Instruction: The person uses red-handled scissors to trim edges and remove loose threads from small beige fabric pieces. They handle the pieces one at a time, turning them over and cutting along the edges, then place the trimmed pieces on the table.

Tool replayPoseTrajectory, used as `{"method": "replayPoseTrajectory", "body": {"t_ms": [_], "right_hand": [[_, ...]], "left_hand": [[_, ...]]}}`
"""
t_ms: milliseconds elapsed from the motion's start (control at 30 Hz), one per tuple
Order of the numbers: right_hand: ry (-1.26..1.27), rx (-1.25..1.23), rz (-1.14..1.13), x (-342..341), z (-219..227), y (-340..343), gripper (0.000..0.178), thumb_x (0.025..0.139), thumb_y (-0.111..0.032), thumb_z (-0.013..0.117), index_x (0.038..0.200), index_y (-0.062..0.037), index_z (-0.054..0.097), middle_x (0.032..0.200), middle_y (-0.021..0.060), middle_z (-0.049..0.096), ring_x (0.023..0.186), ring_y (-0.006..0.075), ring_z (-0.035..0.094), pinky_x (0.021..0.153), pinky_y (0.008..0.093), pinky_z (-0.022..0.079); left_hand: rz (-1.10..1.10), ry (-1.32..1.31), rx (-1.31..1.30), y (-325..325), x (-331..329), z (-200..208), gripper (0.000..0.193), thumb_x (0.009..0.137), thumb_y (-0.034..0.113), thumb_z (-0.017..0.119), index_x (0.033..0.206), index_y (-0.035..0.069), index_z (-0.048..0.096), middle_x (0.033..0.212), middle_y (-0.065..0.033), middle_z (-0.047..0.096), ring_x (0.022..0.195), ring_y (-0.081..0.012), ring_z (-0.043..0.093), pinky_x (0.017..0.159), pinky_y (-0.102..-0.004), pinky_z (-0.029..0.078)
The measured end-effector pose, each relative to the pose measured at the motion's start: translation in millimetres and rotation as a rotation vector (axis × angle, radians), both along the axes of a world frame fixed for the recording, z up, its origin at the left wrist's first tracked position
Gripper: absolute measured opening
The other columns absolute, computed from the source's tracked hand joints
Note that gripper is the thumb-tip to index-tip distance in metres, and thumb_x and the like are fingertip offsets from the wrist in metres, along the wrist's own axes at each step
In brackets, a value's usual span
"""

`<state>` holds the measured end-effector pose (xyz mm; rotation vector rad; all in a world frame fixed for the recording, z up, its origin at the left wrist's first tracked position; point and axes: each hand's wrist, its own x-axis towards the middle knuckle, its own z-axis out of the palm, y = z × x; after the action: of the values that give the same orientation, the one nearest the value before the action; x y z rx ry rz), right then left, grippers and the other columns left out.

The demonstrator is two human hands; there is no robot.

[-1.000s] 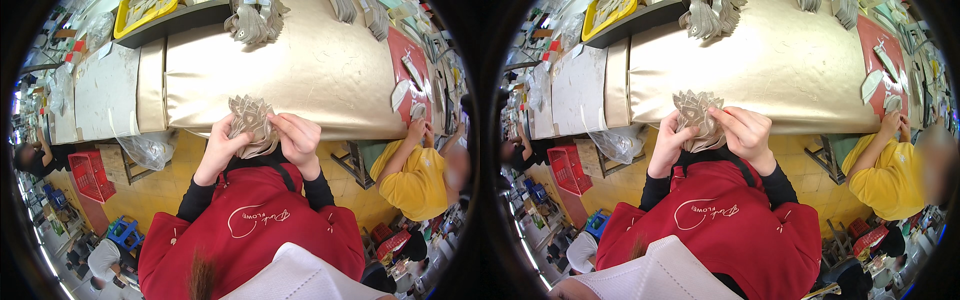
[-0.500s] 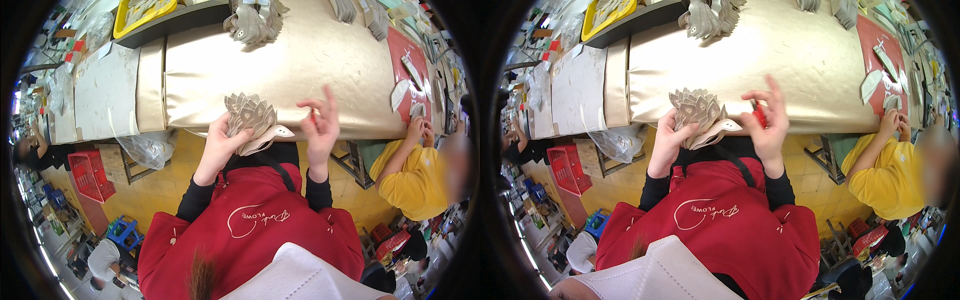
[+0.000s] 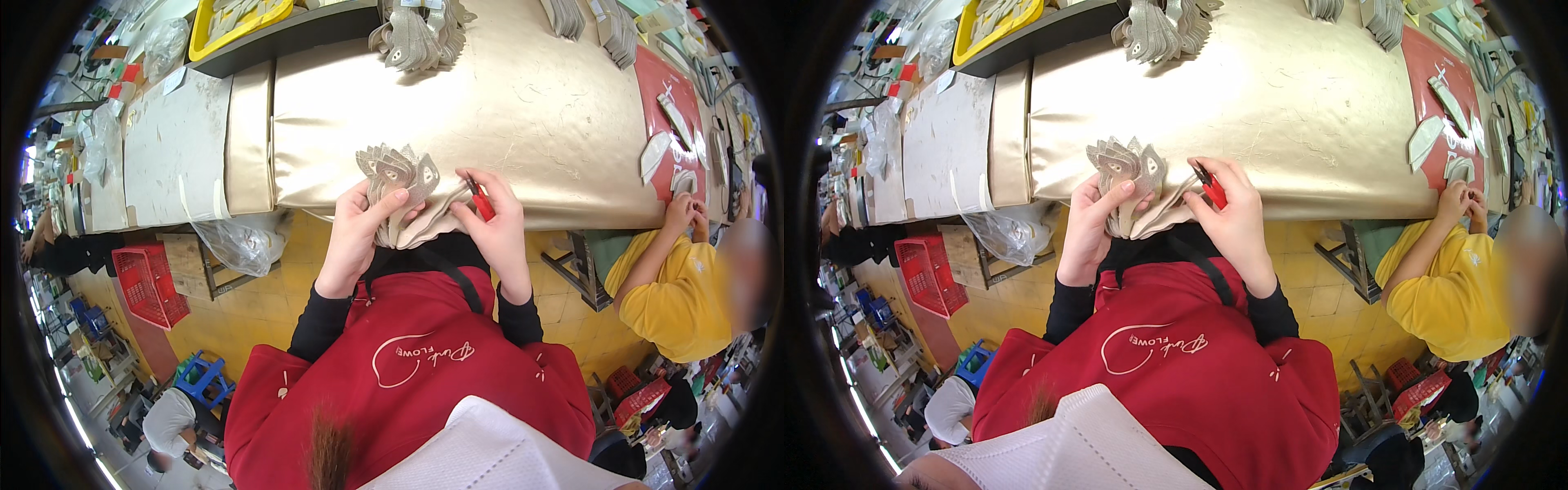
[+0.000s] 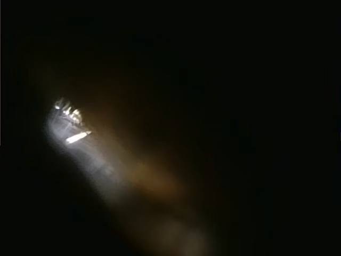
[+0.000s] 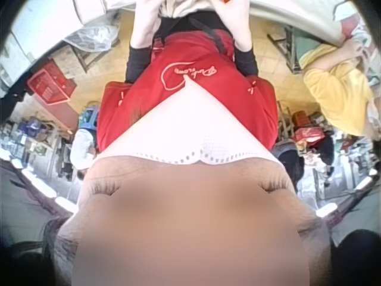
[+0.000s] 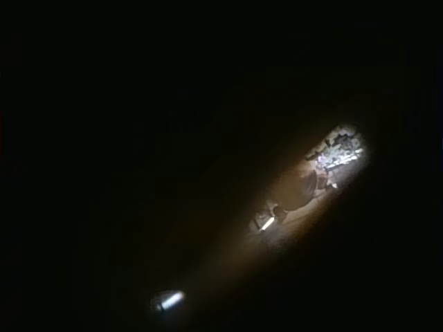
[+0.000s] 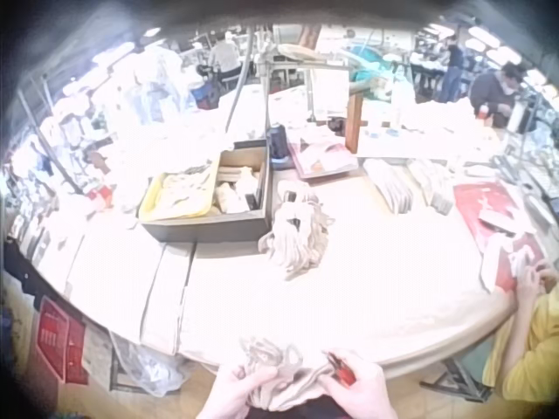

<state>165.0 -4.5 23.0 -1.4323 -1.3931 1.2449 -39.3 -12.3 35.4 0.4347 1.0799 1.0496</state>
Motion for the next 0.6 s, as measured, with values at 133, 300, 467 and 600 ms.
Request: {"method": "replayPoseTrajectory", "body": {"t_ms": [133, 300, 467, 600], "right_hand": [[-0.175, 0.226, -0.071, -2, 3, 3, 0.043, 0.084, -0.005, 0.074, 0.126, -0.0012, 0.064, 0.114, 0.0116, 0.061, 0.086, 0.0175, 0.065, 0.077, 0.0278, 0.052], [-0.071, 0.297, -0.034, 2, 6, 5, 0.047, 0.083, -0.004, 0.075, 0.129, -0.0019, 0.063, 0.109, 0.0113, 0.062, 0.09, 0.017, 0.065, 0.076, 0.0277, 0.053], [0.285, -0.021, -0.065, -13, 2, -1, 0.042, 0.084, 0.002, 0.074, 0.125, -0.0017, 0.066, 0.098, 0.0069, 0.067, 0.085, 0.0112, 0.063, 0.077, 0.0246, 0.052], [0.288, 0.052, -0.018, -3, 1, -2, 0.032, 0.085, 0.002, 0.071, 0.116, 0.0008, 0.07, 0.092, 0.0062, 0.071, 0.078, 0.0067, 0.061, 0.069, 0.0205, 0.049]], "left_hand": [[0.003, 0.055, 0.038, -1, 1, -4, 0.024, 0.092, 0.004, 0.069, 0.114, -0.005, 0.065, 0.102, -0.0107, 0.072, 0.087, -0.013, 0.07, 0.077, -0.0257, 0.058], [-0.012, 0.11, 0.071, -3, 1, -6, 0.022, 0.09, 0.003, 0.071, 0.111, -0.004, 0.066, 0.097, -0.0087, 0.072, 0.085, -0.0107, 0.068, 0.075, -0.0247, 0.056], [-0.087, 0.132, 0.044, -4, 3, -6, 0.025, 0.092, 0.006, 0.071, 0.114, -0.004, 0.065, 0.099, -0.0096, 0.072, 0.088, -0.0124, 0.069, 0.078, -0.0269, 0.057], [0.014, -0.129, -0.024, -2, 3, -5, 0.031, 0.096, 0.012, 0.066, 0.12, -0.007, 0.062, 0.109, -0.0156, 0.071, 0.095, -0.0184, 0.071, 0.081, -0.0306, 0.06]]}}
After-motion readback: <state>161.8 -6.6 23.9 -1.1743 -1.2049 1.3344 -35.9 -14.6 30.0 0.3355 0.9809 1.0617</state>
